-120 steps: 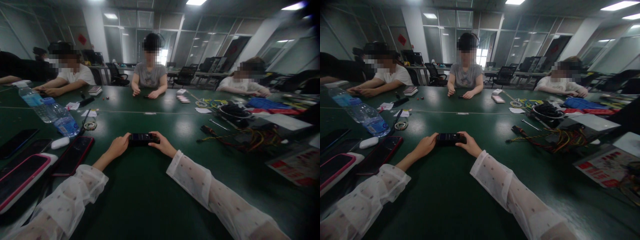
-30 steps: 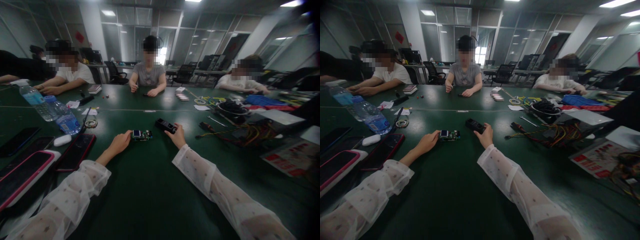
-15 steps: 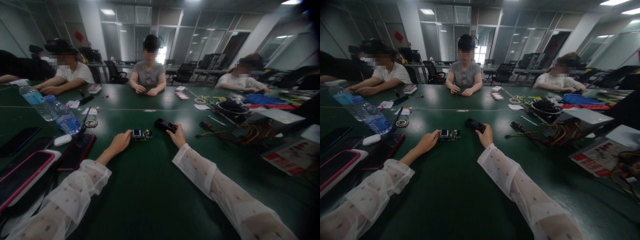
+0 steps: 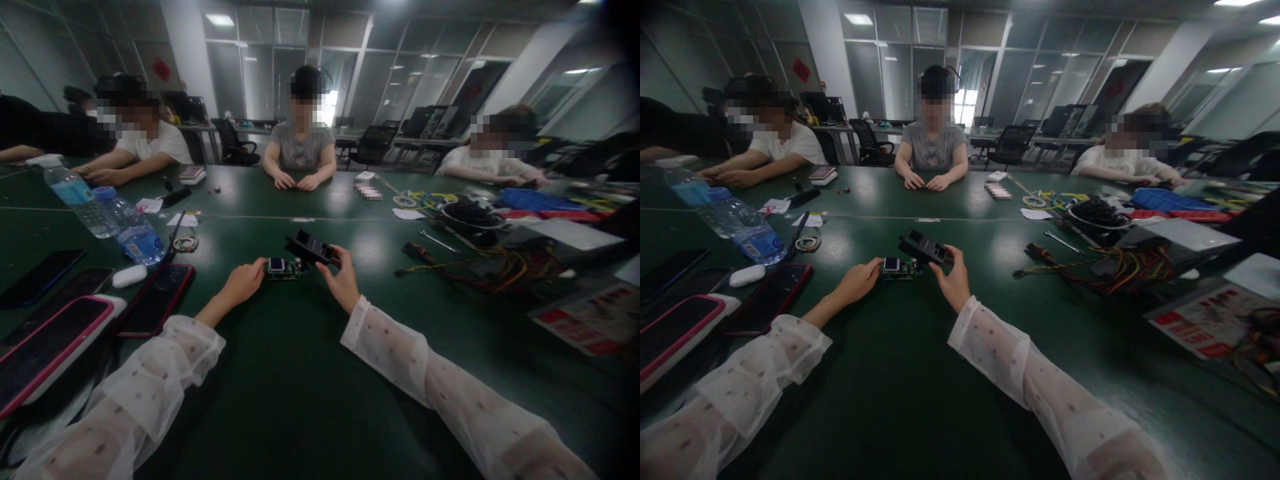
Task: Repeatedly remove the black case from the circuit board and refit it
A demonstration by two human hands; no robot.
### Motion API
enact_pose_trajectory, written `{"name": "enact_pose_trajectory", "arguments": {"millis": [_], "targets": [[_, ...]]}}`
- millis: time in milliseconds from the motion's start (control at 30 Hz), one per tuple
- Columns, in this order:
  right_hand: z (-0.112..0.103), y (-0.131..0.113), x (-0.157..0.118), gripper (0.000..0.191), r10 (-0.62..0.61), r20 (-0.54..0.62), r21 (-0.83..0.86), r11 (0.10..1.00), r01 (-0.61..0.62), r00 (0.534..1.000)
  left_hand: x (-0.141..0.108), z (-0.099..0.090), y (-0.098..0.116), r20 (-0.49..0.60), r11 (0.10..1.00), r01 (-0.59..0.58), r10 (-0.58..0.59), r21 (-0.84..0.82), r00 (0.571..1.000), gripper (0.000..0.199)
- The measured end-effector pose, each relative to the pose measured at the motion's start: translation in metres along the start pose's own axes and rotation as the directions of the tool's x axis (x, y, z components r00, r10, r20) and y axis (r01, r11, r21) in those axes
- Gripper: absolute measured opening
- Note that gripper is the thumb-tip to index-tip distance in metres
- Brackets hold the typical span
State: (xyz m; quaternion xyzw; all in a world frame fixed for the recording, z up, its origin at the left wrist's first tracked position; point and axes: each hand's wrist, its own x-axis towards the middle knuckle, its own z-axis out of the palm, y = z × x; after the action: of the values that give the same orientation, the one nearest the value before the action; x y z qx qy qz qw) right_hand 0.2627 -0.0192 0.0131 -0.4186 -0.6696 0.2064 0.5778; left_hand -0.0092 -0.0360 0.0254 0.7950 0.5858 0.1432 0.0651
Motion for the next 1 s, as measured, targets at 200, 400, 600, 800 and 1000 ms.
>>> {"name": "enact_pose_trajectory", "arguments": {"millis": [200, 400, 600, 800, 1000], "targets": [[0.0053, -0.0057, -0.0041, 0.050, -0.025, 0.220, 0.006, 1.000, 0.024, 0.975, -0.0007, -0.0004, 0.0005, -0.002, 1.000, 0.001, -0.001, 0.022, 1.000, 0.035], [0.0048, 0.0002, -0.0019, 0.051, 0.033, 0.265, 0.060, 0.997, -0.051, 0.964, -0.0020, -0.0027, 0.0023, -0.005, 1.000, -0.018, 0.018, 0.009, 1.000, 0.035], [0.0036, -0.0040, -0.0012, 0.051, 0.024, 0.297, 0.055, 0.998, -0.042, 0.955, -0.0024, -0.0052, 0.0052, 0.006, 1.000, -0.008, 0.008, 0.005, 1.000, 0.035], [0.0034, 0.0001, -0.0004, 0.051, 0.019, 0.378, 0.025, 0.999, -0.031, 0.926, -0.0035, -0.0067, 0.0067, -0.003, 0.999, 0.039, -0.039, 0.021, 0.999, 0.039], [0.0037, -0.0002, -0.0007, 0.053, 0.055, 0.390, 0.031, 0.997, -0.072, 0.919, -0.0029, -0.0059, 0.0063, -0.051, 0.997, 0.076, -0.076, 0.006, 0.996, 0.045]]}}
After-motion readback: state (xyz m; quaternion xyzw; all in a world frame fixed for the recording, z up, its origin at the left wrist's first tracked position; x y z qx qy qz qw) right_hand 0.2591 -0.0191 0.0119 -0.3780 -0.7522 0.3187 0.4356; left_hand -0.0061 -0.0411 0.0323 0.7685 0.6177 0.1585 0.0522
